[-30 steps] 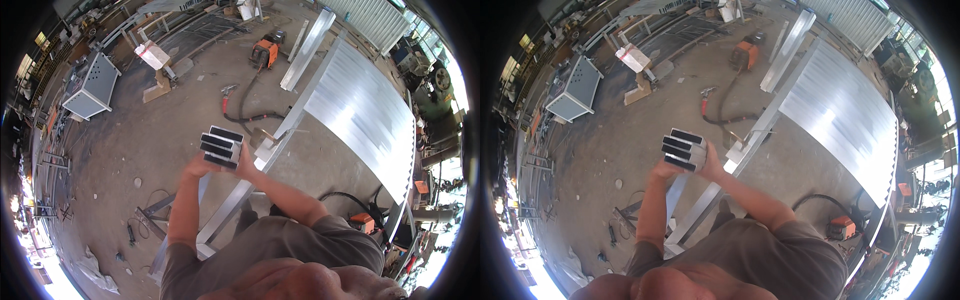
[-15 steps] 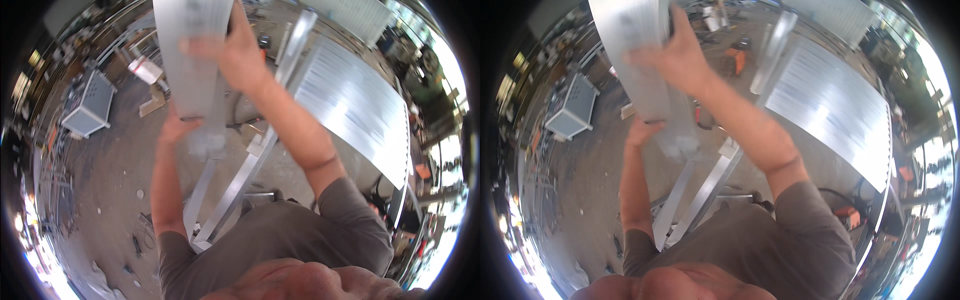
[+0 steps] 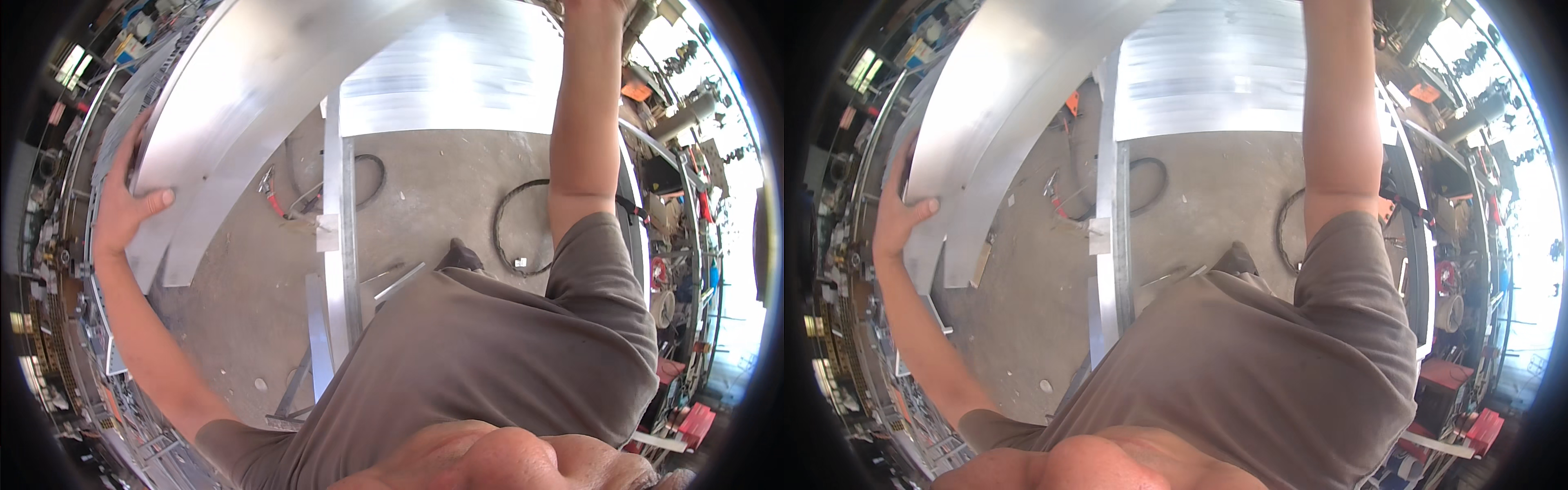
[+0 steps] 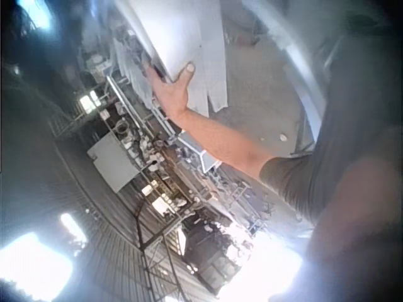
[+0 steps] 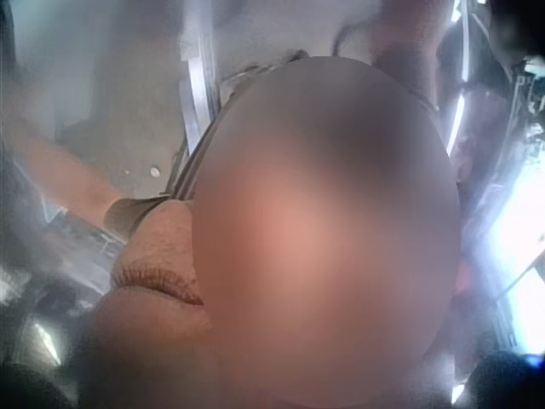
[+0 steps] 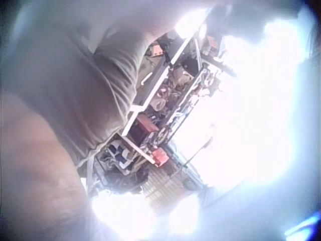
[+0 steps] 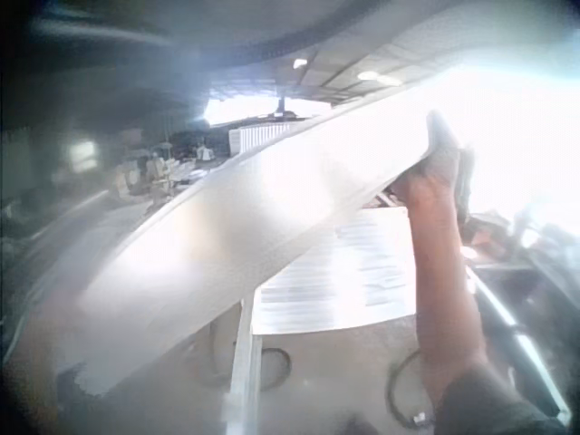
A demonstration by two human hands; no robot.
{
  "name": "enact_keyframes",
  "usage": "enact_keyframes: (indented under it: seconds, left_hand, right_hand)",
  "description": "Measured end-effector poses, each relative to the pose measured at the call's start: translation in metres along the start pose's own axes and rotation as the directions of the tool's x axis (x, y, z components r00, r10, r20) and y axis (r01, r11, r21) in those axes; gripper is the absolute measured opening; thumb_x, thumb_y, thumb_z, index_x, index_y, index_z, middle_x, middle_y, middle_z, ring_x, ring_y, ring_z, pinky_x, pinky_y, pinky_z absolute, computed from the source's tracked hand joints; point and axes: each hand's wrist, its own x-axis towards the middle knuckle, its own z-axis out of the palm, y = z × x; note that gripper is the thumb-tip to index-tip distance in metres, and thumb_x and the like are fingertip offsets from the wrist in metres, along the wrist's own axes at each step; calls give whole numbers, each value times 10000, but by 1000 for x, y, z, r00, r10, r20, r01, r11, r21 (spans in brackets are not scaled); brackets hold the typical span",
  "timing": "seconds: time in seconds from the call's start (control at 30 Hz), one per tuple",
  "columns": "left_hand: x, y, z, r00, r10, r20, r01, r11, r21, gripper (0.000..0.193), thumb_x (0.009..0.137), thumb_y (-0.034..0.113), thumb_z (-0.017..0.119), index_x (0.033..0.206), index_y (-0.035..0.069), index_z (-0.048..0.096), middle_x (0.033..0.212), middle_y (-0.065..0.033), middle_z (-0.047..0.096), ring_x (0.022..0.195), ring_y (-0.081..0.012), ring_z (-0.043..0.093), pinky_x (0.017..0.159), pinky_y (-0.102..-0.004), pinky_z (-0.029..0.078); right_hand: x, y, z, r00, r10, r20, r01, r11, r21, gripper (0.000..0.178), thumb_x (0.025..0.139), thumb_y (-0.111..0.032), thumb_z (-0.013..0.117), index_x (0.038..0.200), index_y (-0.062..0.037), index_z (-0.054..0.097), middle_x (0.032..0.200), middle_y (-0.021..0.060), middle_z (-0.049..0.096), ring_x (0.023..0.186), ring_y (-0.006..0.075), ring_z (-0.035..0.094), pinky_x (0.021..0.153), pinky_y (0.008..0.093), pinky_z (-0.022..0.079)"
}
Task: The person assembles a metal frame by placing long metal strips into a curved frame and securing them with a pneumatic nail gun. The person repeatedly picks up strips, aligns them, and fastens them in place.
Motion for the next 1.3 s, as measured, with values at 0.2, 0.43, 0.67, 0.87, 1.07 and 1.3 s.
enact_keyframes:
  seconds: [0.2, 0.43, 0.67, 0.87, 1.07, 1.3]
  left_hand:
    - [200, 104, 88, 931, 145, 335, -181, 980, 79, 1237, 586, 612, 881, 1628, 124, 427, 1489, -184, 558, 1388, -322, 526, 1201, -424, 354]
    - [444, 169, 323, 713, 137, 688, -168, 986, -21, 1135, 602, 415, 869, 1626, 181, 439, 1488, -187, 577, 1280, -313, 607, 1130, -405, 461]
    - [585, 154, 607, 277, 14, 961, 48, 998, -29, 1013, 756, 298, 895, 1634, 158, 410, 1547, -166, 533, 1362, -280, 548, 1188, -376, 400]
    - [617, 118, 738, 91, -106, 990, 153, 984, 91, 1092, 741, 371, 900, 1662, 187, 345, 1680, -186, 369, 1577, -342, 303, 1275, -461, 270]
    - [627, 105, 780, 97, -96, 991, 196, 978, 76, 1089, 738, 357, 881, 1669, 224, 333, 1698, -164, 349, 1578, -352, 295, 1275, -476, 274]
    - [616, 107, 780, 293, 14, 956, 29, 999, -24, 1133, 699, 443, 884, 1665, 242, 328, 1607, -171, 439, 1502, -372, 397, 1249, -474, 332]
  right_hand:
    - [-62, -132, -185, 962, -75, -264, 144, 956, 255, 595, 1065, -389, 519, 1505, 11, 484, 1492, 201, 569, 1364, 379, 546, 1168, 541, 434]
    - [-104, -248, -441, 569, -416, -710, 25, 871, -490, 561, 1056, -447, 485, 1547, -176, 479, 1517, 121, 555, 1414, 340, 525, 1180, 584, 416]
    - [-179, -291, -631, 208, -213, -955, -13, 975, -220, 477, 1052, -363, 532, 1424, -70, 590, 1423, 113, 641, 1315, 326, 607, 1135, 540, 482]
    - [-212, -300, -724, -7, -228, -974, -112, 968, -226, 463, 1074, -335, 526, 1434, -46, 563, 1429, 128, 614, 1319, 327, 587, 1131, 502, 478]
    - [-216, -306, -776, -50, -245, -968, -245, 943, -226, 413, 1005, -352, 642, 1322, -87, 662, 1307, 88, 700, 1232, 302, 652, 1110, 485, 506]
    - [-218, -310, -790, -44, -155, -987, -279, 950, -137, 429, 984, -355, 687, 1324, -96, 653, 1316, 80, 688, 1244, 294, 639, 1100, 493, 506]
